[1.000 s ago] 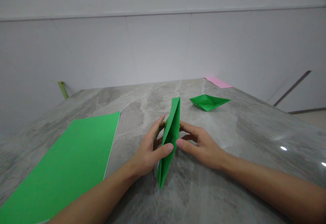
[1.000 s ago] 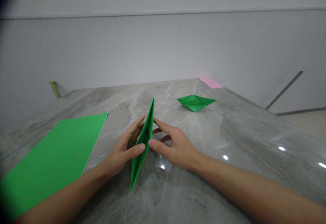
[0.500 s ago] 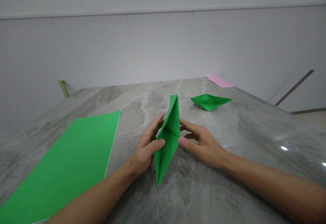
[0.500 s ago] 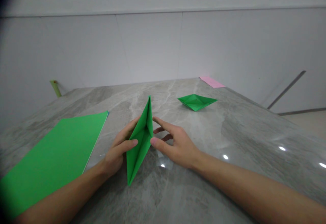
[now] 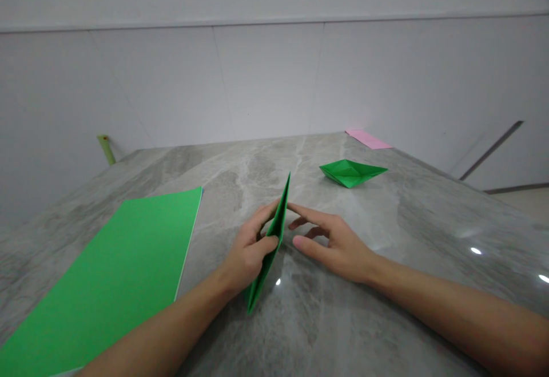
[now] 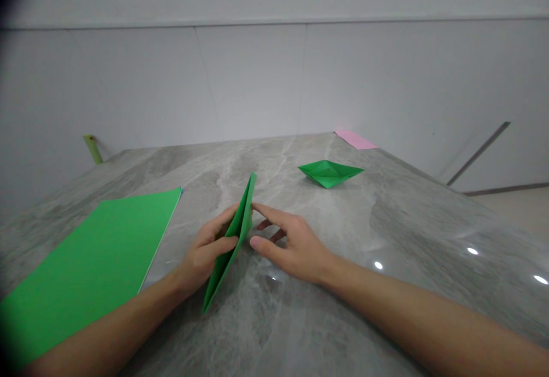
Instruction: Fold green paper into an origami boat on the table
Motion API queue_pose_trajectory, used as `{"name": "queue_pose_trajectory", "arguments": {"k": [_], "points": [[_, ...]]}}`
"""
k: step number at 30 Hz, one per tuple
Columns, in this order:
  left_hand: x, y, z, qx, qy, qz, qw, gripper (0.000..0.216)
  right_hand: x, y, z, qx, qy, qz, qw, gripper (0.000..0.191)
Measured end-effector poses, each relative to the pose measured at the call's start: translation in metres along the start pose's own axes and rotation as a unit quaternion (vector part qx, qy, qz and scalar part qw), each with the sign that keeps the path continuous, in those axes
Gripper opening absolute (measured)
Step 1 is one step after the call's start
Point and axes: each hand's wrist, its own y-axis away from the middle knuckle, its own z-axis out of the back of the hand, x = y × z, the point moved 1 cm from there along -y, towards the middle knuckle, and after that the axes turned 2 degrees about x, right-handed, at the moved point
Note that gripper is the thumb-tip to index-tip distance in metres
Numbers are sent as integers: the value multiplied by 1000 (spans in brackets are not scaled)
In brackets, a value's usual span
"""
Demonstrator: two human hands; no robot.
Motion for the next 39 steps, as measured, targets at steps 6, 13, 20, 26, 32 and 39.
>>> {"name": "queue_pose_trajectory", "arguments": {"k": [6, 13, 20, 26, 32, 39], "points": [[0, -2, -6, -17, -81, 15, 996, 57, 1, -3, -1, 0, 9, 8, 1000, 58], [9, 1, -9, -7, -76, 14, 997, 72, 0, -1, -4, 58, 29, 31, 997, 74], [9, -2, -7, -59, -116, 39, 991, 55, 5, -4, -3, 57, 40, 48, 996, 69], [8, -2, -5, -71, -130, 41, 988, 48, 9, -4, -1, 50, 61, 65, 995, 66], [5, -2, -5, -70, -136, 21, 988, 46, 3, -3, -2, 39, 81, 74, 993, 54], [6, -2, -4, -77, -143, 60, 985, 47, 4, -5, -1, 40, 90, 79, 992, 36]]}}
